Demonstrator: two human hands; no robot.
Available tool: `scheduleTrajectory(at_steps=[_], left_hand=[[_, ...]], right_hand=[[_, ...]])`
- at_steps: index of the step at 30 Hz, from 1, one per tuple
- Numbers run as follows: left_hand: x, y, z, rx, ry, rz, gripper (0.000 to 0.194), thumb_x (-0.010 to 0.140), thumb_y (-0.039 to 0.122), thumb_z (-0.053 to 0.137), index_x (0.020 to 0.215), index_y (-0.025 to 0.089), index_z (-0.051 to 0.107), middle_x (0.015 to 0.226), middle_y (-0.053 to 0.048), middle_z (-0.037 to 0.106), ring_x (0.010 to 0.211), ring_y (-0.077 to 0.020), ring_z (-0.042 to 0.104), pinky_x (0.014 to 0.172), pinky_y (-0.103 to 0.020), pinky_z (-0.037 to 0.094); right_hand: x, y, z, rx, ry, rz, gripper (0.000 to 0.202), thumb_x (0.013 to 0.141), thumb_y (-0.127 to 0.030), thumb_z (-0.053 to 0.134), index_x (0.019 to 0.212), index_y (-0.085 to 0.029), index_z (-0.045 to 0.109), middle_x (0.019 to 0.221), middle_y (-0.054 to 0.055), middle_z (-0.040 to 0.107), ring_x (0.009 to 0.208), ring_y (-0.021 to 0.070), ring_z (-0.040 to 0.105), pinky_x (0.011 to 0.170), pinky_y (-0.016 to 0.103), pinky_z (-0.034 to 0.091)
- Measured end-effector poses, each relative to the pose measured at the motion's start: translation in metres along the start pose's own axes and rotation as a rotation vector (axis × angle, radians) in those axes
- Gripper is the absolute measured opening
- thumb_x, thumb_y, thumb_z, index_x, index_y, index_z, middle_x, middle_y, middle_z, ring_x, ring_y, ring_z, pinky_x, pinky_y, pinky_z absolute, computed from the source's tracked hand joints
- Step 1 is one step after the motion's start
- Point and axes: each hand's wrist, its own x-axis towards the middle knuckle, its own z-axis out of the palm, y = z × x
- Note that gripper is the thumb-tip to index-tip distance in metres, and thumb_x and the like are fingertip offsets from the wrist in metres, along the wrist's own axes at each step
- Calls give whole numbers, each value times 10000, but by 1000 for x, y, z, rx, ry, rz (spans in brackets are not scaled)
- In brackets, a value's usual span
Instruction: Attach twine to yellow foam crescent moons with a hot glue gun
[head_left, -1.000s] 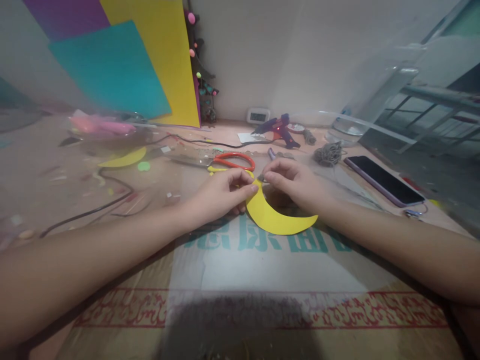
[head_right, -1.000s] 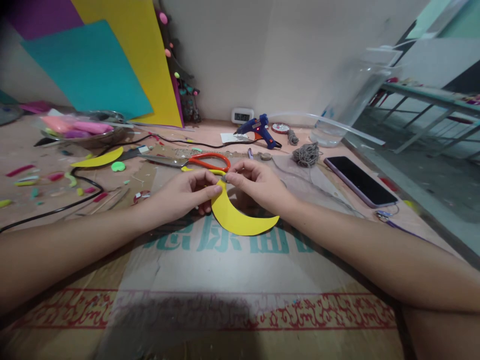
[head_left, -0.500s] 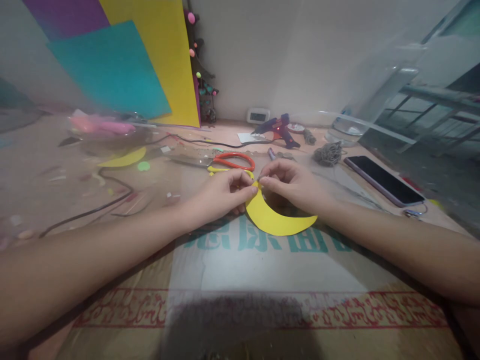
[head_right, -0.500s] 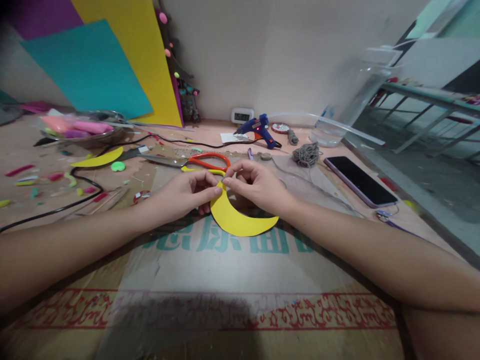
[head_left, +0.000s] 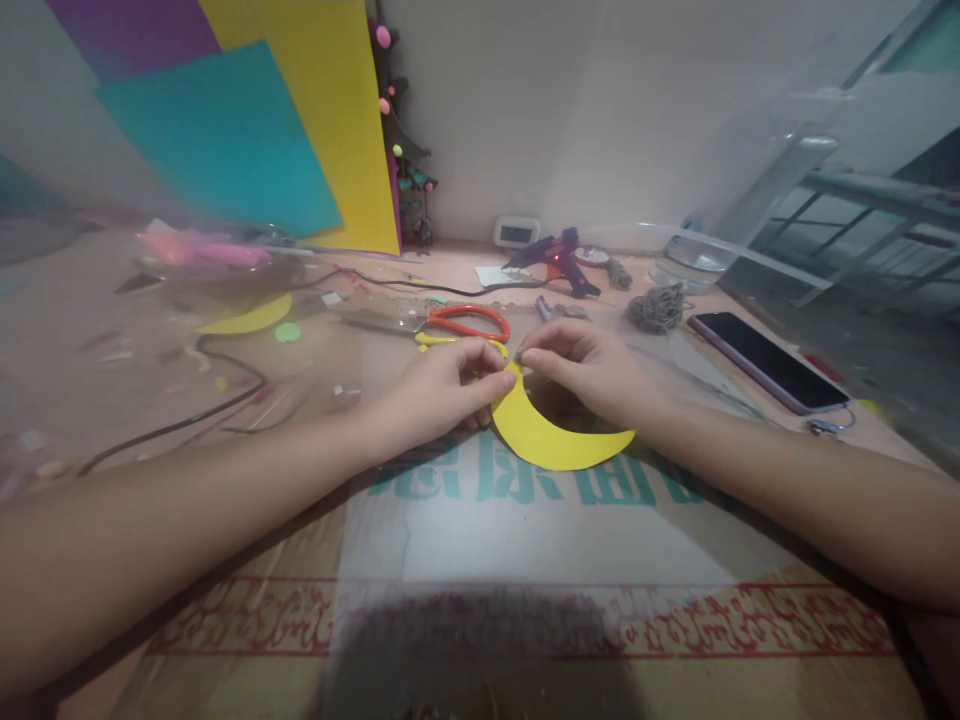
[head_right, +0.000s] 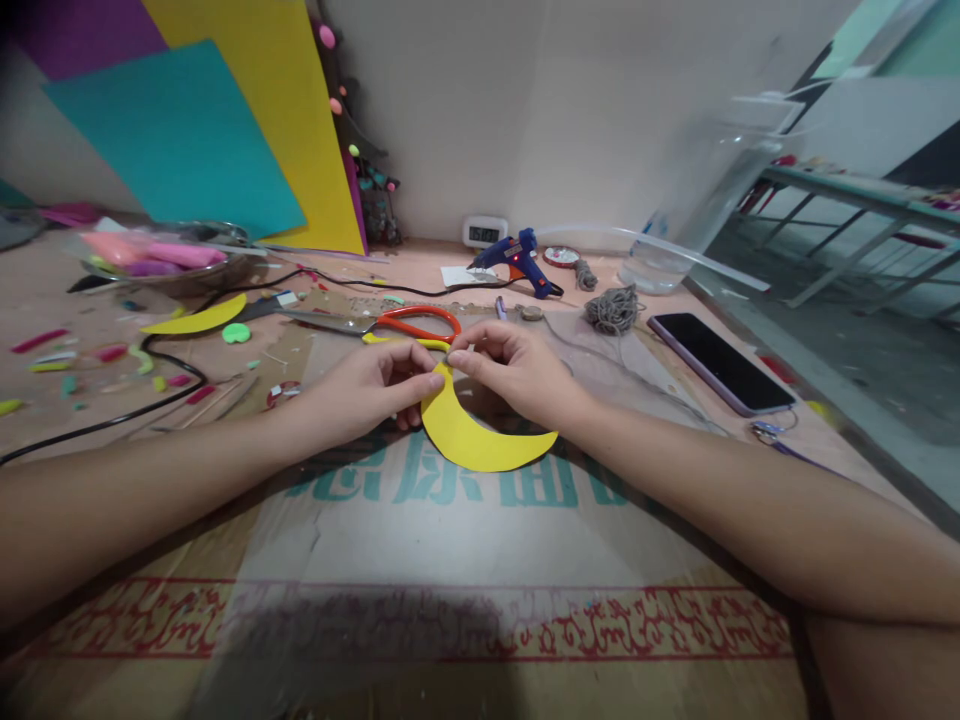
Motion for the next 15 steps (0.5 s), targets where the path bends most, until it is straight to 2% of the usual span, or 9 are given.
scheduleTrajectory(at_steps=[6, 10, 15], left_hand=[[-1, -2, 1, -36, 7, 0, 228, 873, 397, 606, 886, 171, 578, 648, 31, 571, 510, -77, 557, 466, -171, 450], [-1, -2, 1, -51, 8, 6, 226, 878, 396, 604, 892, 172, 572, 652, 33, 568, 503, -73, 552, 458, -168, 447], [0, -1, 0, -38, 6, 13, 224, 880, 388, 602, 892, 166, 575, 660, 32, 563, 507, -71, 545, 459, -169, 443]], right_hand=[[1, 6, -2, 114, -7, -11, 344, 913, -505, 538, 874, -175, 624, 523, -75, 370, 458, 73, 337, 425, 216, 261], [1, 6, -1, 165, -10, 54, 332, 868, -511, 607, 890, -179, 608, 528, -79, 395, 417, 67, 353, 380, 215, 262], [-2, 2, 2, 290, -49, 120, 278, 818, -442, 687, 838, -203, 545, 531, -80, 459, 380, 64, 400, 346, 200, 268]])
